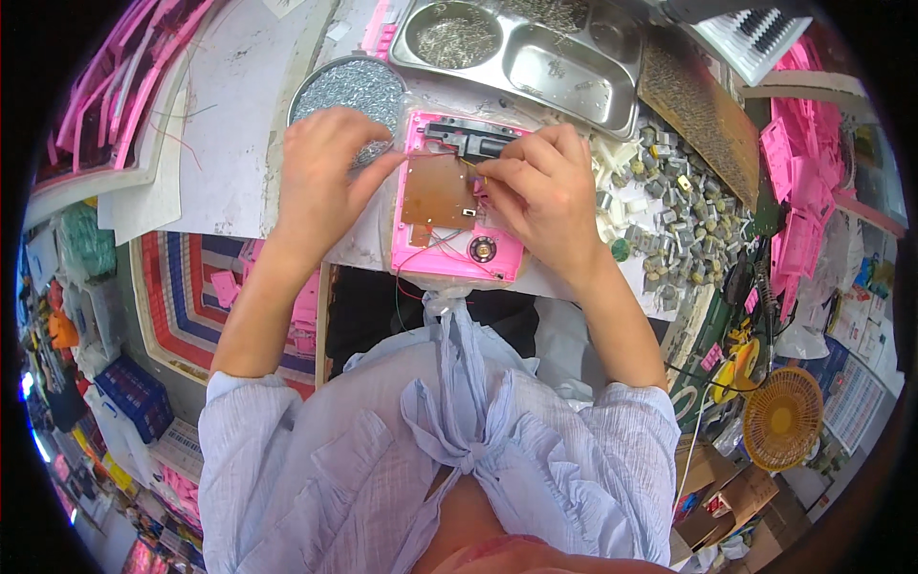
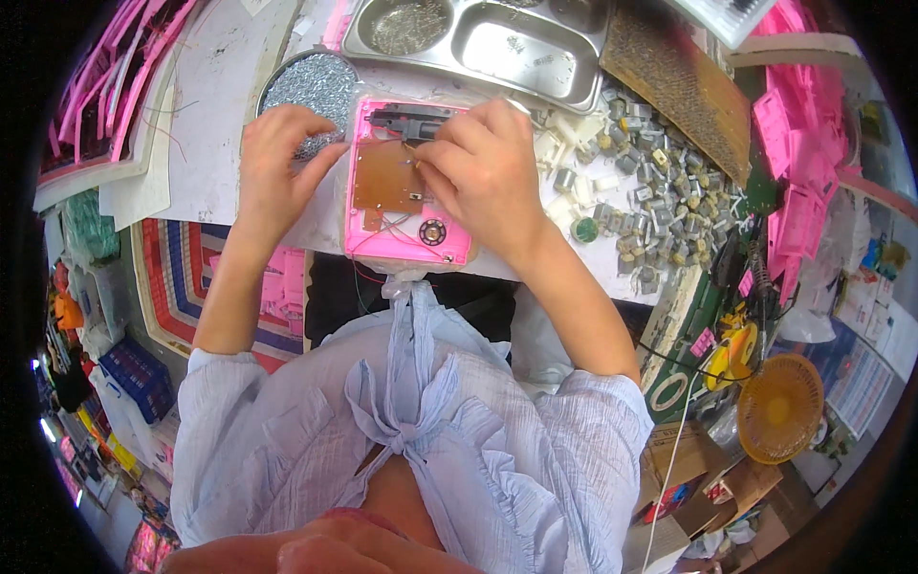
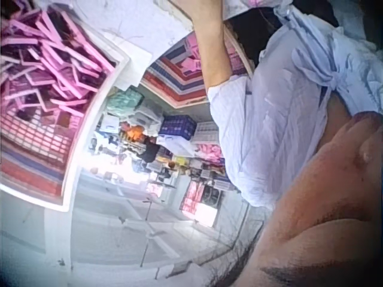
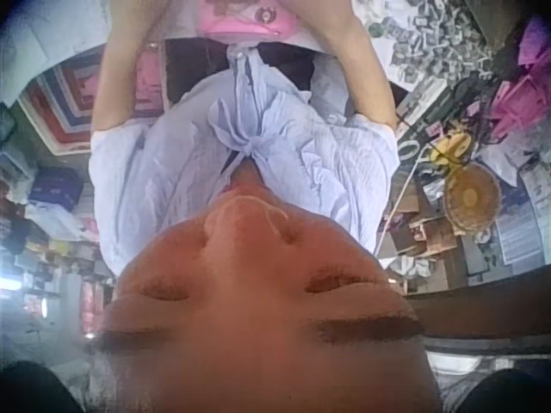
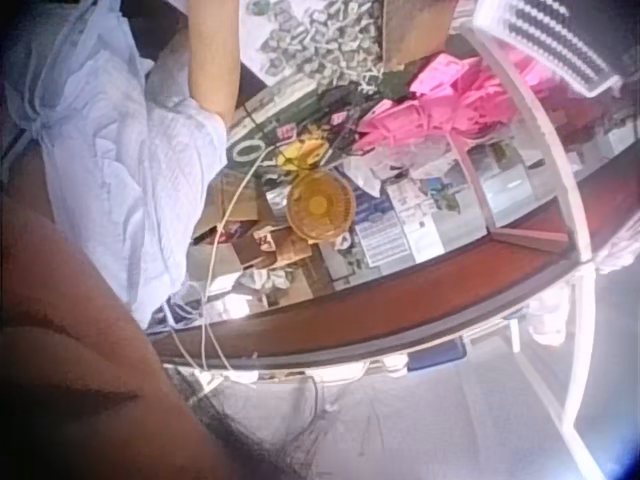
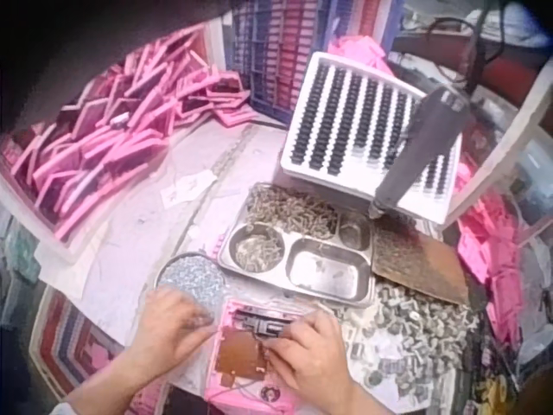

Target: Assembling and soldering electronic components inside a pink plastic device housing at a factory workbench.

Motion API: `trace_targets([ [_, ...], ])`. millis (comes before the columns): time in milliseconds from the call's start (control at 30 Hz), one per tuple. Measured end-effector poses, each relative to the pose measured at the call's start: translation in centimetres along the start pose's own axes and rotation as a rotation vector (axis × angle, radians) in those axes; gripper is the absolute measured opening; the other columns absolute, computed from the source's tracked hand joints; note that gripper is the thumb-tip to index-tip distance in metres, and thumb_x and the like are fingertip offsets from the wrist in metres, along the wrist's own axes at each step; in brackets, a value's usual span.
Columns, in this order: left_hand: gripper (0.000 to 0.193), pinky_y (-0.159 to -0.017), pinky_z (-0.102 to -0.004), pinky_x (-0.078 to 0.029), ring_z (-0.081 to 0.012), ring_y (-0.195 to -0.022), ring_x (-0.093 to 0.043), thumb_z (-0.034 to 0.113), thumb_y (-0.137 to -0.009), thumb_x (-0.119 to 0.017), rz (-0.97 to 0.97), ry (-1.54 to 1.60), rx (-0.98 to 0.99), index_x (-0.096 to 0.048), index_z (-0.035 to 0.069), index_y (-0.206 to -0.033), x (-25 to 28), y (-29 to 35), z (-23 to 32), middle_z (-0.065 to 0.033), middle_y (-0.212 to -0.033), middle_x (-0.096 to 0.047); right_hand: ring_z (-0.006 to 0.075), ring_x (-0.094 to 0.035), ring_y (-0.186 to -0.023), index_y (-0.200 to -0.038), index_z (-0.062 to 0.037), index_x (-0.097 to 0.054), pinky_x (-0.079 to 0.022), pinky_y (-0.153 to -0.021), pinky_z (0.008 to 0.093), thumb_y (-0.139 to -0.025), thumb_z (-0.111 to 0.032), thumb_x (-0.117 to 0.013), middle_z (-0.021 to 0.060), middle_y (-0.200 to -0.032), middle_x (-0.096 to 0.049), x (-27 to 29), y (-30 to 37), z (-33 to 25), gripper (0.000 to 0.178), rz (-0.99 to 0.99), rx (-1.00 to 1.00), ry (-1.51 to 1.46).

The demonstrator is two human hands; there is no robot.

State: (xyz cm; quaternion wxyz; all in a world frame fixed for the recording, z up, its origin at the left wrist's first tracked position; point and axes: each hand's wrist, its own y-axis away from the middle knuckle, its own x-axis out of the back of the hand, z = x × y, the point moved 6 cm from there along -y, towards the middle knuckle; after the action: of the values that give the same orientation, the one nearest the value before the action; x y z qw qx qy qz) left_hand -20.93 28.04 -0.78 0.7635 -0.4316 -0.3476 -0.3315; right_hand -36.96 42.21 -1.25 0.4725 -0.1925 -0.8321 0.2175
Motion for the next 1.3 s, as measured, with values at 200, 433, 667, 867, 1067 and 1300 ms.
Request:
trace_targets([
  [200, 0.027, -0.074, -0.0344, -0.057, -0.0234, -0.086, -0.07, 0.0, -0.089, -0.067, -0.146, 0.604, 0.087, -0.069, 0.001, -0.115, -3.3, -1.0, 6.5, -0.0124, -0.104, -0.07, 0.0261, -0.055, -0.085, -0.087, -0.0104, -0.076, -0.046, -0.073, 0.0367, -0.066, -0.005, -0.083, 0.0024, -0.084, -0.065, 1.4, 2.5, 1.2, 0.024, 0.123, -0.081, -0.147],
  [433, 0.016, -0.064, -0.0294, -0.054, -0.017, -0.069, -0.068, 0.002, -0.094, -0.064, -0.386, 0.659, 0.098, -0.071, -0.002, -0.108, -6.3, -2.7, 6.2, -0.0114, -0.091, -0.07, 0.0257, -0.056, -0.088, -0.087, -0.0111, -0.077, -0.047, -0.076, 0.0364, -0.066, -0.007, -0.085, 0.0029, -0.085, -0.064, 1.8, 3.5, 2.6, 0.022, 0.16, -0.15, -0.287],
  [667, 0.011, -0.063, -0.0258, -0.053, -0.0105, -0.069, -0.064, 0.005, -0.095, -0.067, -0.649, 0.737, 0.361, -0.07, -0.003, -0.102, -6.9, -3.5, 5.7, -0.0062, -0.084, -0.065, 0.0265, -0.057, -0.089, -0.091, -0.0114, -0.077, -0.048, -0.079, 0.0385, -0.067, -0.005, -0.084, 0.0033, -0.089, -0.066, 2.1, 4.3, 3.3, 0.025, 0.153, -0.161, -0.305],
  [867, 0.01, -0.063, -0.0252, -0.052, -0.011, -0.069, -0.064, 0.004, -0.093, -0.068, -0.49, 0.719, 0.343, -0.07, -0.003, -0.101, -6.3, -2.7, 5.7, -0.0056, -0.084, -0.064, 0.0196, -0.062, -0.094, -0.103, -0.0043, -0.071, -0.05, -0.087, 0.0331, -0.079, 0.005, -0.076, 0.0067, -0.1, -0.067, 13.2, 13.7, 3.3, 0.027, 0.529, -0.723, -0.202],
  [1067, 0.013, -0.063, -0.0346, -0.051, -0.0243, -0.068, -0.065, 0.005, -0.09, -0.068, -0.364, 0.556, 0.136, -0.071, -0.001, -0.101, -6.1, -3.0, 6.1, -0.0117, -0.081, -0.065, 0.0176, -0.056, -0.084, -0.127, 0.0002, -0.054, -0.049, -0.078, 0.0333, -0.102, -0.017, -0.061, 0.0075, -0.101, -0.062, 24.9, 31.7, 6.2, 0.031, 1.129, -0.992, -0.644],
  [1300, 0.012, -0.061, -0.0249, -0.051, -0.01, -0.069, -0.062, 0.002, -0.095, -0.064, -0.434, 0.672, 0.345, -0.068, -0.004, -0.104, -6.0, -2.6, 6.2, -0.0042, -0.082, -0.063, 0.0155, -0.045, -0.073, -0.128, -0.0027, -0.055, -0.039, -0.063, 0.033, -0.107, -0.029, -0.055, 0.0059, -0.089, -0.055, 30.6, 35.2, 12.3, 0.034, 1.39, -0.895, -0.549],
])
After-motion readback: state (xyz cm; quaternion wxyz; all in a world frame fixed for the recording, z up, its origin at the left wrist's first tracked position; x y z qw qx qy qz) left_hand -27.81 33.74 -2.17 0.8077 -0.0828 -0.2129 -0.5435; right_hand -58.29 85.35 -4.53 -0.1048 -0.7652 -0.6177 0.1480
